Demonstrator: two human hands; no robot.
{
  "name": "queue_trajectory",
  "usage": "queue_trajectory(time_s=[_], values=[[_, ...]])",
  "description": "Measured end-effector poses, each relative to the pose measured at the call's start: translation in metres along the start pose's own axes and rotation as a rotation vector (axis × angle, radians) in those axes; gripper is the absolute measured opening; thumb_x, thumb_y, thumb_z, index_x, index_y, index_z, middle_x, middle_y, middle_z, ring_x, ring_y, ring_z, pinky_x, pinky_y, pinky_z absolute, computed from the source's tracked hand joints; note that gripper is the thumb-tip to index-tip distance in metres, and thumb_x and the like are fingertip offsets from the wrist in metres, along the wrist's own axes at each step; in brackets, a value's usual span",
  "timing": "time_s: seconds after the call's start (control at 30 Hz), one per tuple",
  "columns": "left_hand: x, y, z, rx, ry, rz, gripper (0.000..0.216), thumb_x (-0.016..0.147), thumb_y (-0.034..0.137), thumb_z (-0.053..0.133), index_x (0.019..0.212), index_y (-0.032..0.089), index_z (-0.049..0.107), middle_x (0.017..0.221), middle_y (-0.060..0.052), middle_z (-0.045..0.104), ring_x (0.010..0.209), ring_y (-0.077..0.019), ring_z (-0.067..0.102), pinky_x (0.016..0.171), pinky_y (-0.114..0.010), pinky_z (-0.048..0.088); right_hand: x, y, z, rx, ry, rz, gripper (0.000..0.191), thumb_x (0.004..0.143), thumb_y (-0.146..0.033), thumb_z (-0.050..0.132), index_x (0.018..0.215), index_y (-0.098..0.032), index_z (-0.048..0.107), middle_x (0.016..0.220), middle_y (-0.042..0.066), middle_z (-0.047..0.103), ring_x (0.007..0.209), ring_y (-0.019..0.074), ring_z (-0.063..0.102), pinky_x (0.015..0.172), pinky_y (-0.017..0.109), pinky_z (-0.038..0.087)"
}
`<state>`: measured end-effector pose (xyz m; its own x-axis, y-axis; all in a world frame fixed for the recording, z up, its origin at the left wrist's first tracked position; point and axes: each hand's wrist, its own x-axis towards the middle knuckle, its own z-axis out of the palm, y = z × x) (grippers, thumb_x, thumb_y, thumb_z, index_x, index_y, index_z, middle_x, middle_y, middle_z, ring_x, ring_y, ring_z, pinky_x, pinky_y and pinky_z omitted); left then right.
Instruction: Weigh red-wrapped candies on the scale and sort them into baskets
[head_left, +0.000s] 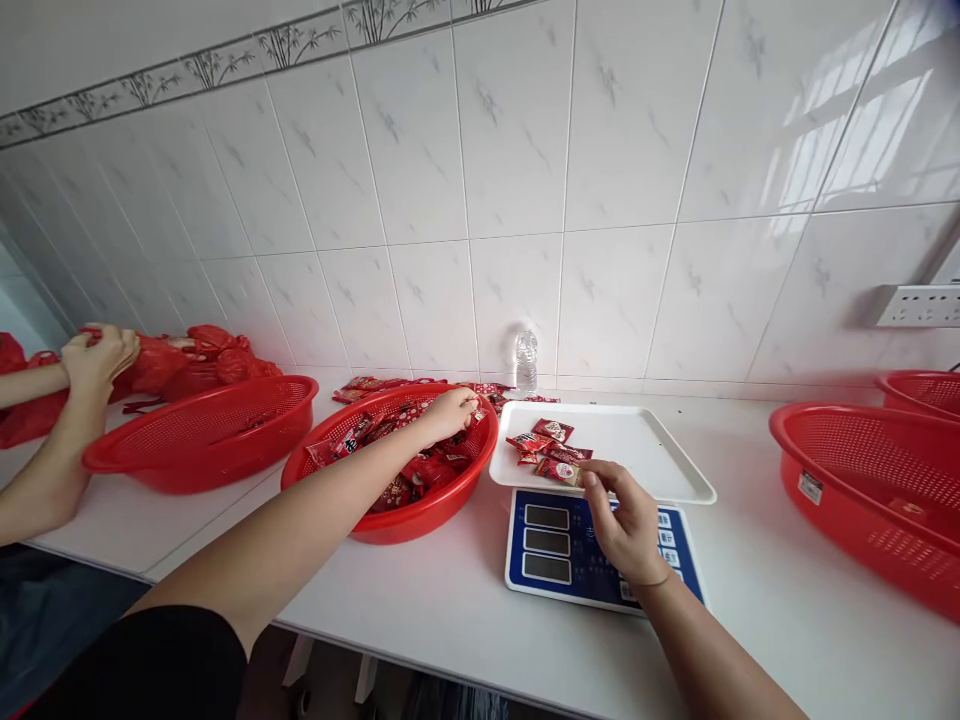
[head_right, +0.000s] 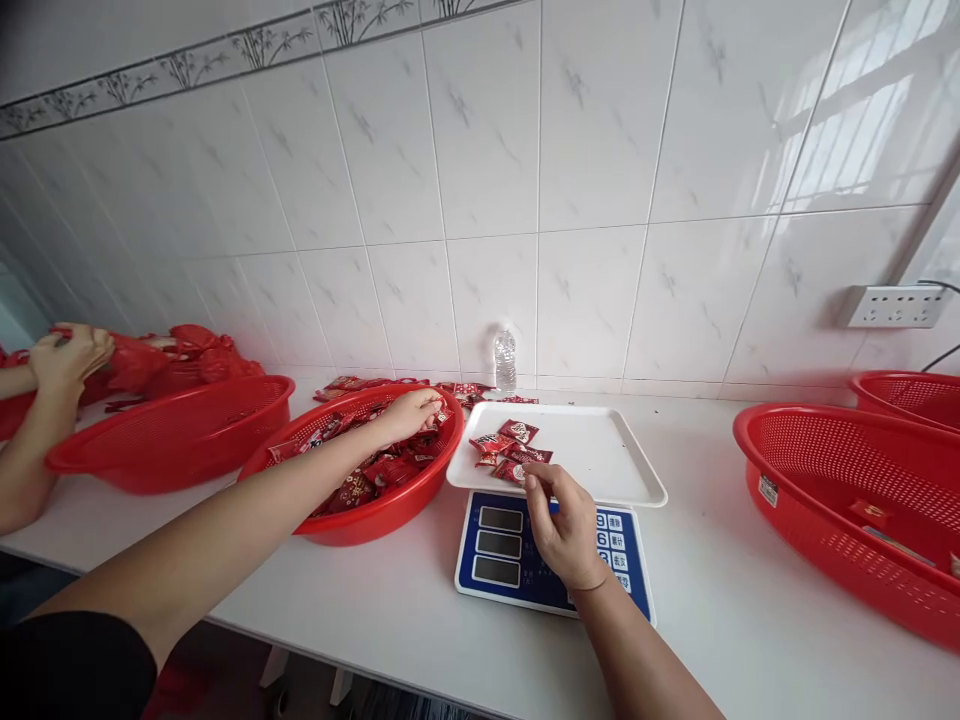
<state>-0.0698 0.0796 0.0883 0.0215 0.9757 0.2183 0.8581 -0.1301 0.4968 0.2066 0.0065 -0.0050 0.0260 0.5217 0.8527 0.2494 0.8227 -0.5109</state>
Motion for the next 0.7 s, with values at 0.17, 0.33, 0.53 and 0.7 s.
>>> queue_trajectory(time_s=[0.17,0.33,0.53,0.7], values=[[0.001,0.025,0.001,0.046,-0.014,0.089,0.021,0.089,0.031,0.042,0.087,0.019,0.060,0.060,0.003,0.055,0.058,-0.0150,0.053,0.057,-0.024,0.041,0.009,0.001,-0.006,-0.013,0.077,0.065,0.014,0.094,-0.026,0.050,0.096,-0.020,0.062,0.079,0.002,0.065,0.064,0.0127,0.060,0.058,0.025,0.049],[0.006,0.052,0.014,0.106,-0.031,0.209,0.022,0.087,0.024,0.046,0.094,0.020,0.066,0.083,0.000,0.068,0.079,-0.0178,0.060,0.073,-0.025,0.044,0.013,0.003,-0.008,-0.007,0.102,0.096,0.016,0.094,-0.031,0.050,0.094,-0.020,0.062,0.075,0.001,0.065,0.062,0.0130,0.059,0.056,0.025,0.050],[0.019,0.064,0.033,0.175,-0.021,0.234,0.023,0.086,0.020,0.049,0.095,0.024,0.069,0.097,-0.001,0.071,0.094,-0.0202,0.062,0.080,-0.026,0.043,0.015,0.005,-0.010,-0.018,0.124,0.091,0.018,0.094,-0.032,0.049,0.094,-0.019,0.062,0.076,0.002,0.064,0.062,0.0128,0.059,0.053,0.024,0.048],[0.026,0.064,0.026,0.245,0.012,0.175,0.026,0.088,0.023,0.043,0.098,0.024,0.067,0.093,-0.002,0.071,0.086,-0.0193,0.062,0.071,-0.025,0.042,0.017,0.008,-0.012,-0.027,0.130,0.096,0.017,0.094,-0.030,0.049,0.096,-0.020,0.062,0.077,0.002,0.064,0.062,0.0122,0.058,0.055,0.024,0.048]])
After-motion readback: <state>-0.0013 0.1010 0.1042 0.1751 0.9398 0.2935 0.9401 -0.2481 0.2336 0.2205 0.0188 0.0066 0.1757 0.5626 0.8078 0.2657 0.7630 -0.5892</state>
